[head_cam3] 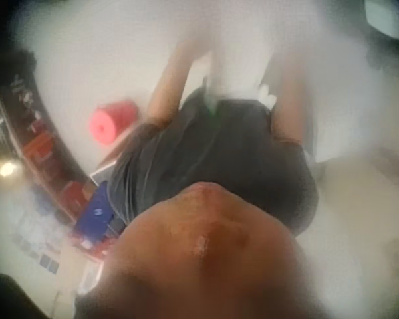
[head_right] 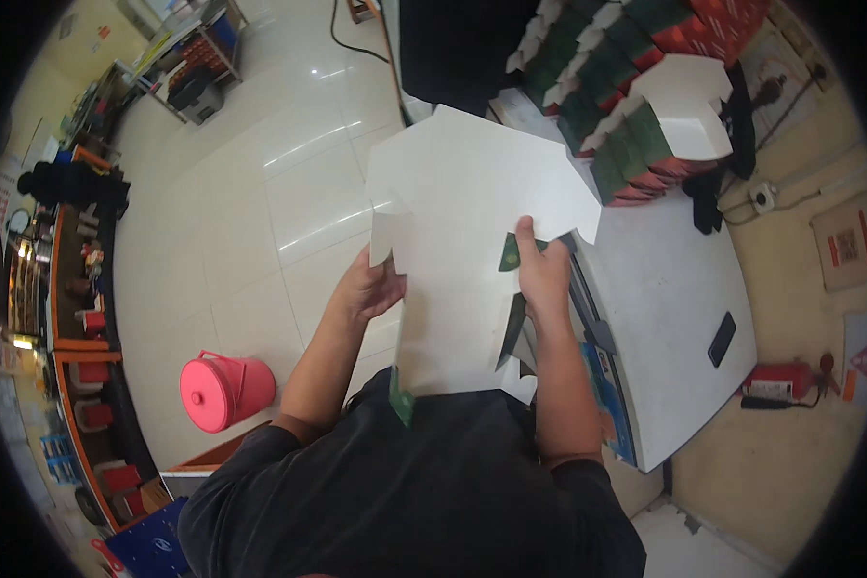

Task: The person folds several flat cardboard food boxes into their three-dimensional shape by hand, stacking them on a counter or table.

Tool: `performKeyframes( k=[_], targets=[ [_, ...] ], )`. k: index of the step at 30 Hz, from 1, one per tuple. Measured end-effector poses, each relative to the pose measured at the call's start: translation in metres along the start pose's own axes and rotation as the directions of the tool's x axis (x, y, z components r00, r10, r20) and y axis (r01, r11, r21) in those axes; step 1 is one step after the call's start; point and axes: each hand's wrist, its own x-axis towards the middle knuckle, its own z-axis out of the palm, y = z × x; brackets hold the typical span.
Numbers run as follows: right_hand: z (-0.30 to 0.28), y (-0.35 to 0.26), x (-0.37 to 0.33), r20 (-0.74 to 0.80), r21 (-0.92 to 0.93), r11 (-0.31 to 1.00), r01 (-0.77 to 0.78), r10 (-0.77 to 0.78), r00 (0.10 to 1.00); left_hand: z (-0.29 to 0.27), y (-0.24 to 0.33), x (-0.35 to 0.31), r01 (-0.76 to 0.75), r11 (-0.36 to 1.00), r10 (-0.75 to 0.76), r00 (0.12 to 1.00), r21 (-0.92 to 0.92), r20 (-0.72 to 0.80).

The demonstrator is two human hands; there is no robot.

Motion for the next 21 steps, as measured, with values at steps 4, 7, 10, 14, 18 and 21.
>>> performKeyframes(
  k=[4, 7, 10, 14, 18, 21],
  targets=[
    [0.007, -0.024, -0.021, 0.028, -0.012, 0.998, 0.063, -0.063, 0.998, 0.003, 0.009, 0.005, 0.098, 0.973, -0.056, 0.979, 0.211, -0.197],
    [0.007, -0.037, -0.031, 0.1, -0.037, 0.996, 0.085, -0.081, 0.992, -0.008, 0.001, 0.012, 0.27, 0.932, -0.194, 0.935, 0.241, -0.298],
    [0.003, -0.034, -0.025, 0.194, -0.091, 0.996, 0.02, -0.002, 0.981, -0.046, -0.005, 0.004, 0.343, 0.928, -0.304, 0.922, 0.144, -0.239],
    [0.001, -0.029, -0.019, 0.302, 0.058, 0.985, -0.16, 0.136, 0.944, -0.043, -0.009, -0.001, 0.143, 0.99, -0.14, 0.927, -0.016, -0.349],
    [-0.005, -0.015, -0.008, 0.338, 0.1, 0.975, -0.199, 0.155, 0.928, -0.035, 0.002, 0.007, 0.279, 0.897, -0.114, 0.896, 0.343, -0.429],
    [-0.029, -0.005, -0.012, 0.606, 0.468, 0.836, -0.288, -0.066, 0.792, -0.041, 0.001, 0.008, 0.233, 0.929, -0.032, 0.826, 0.288, -0.563]
  ],
)
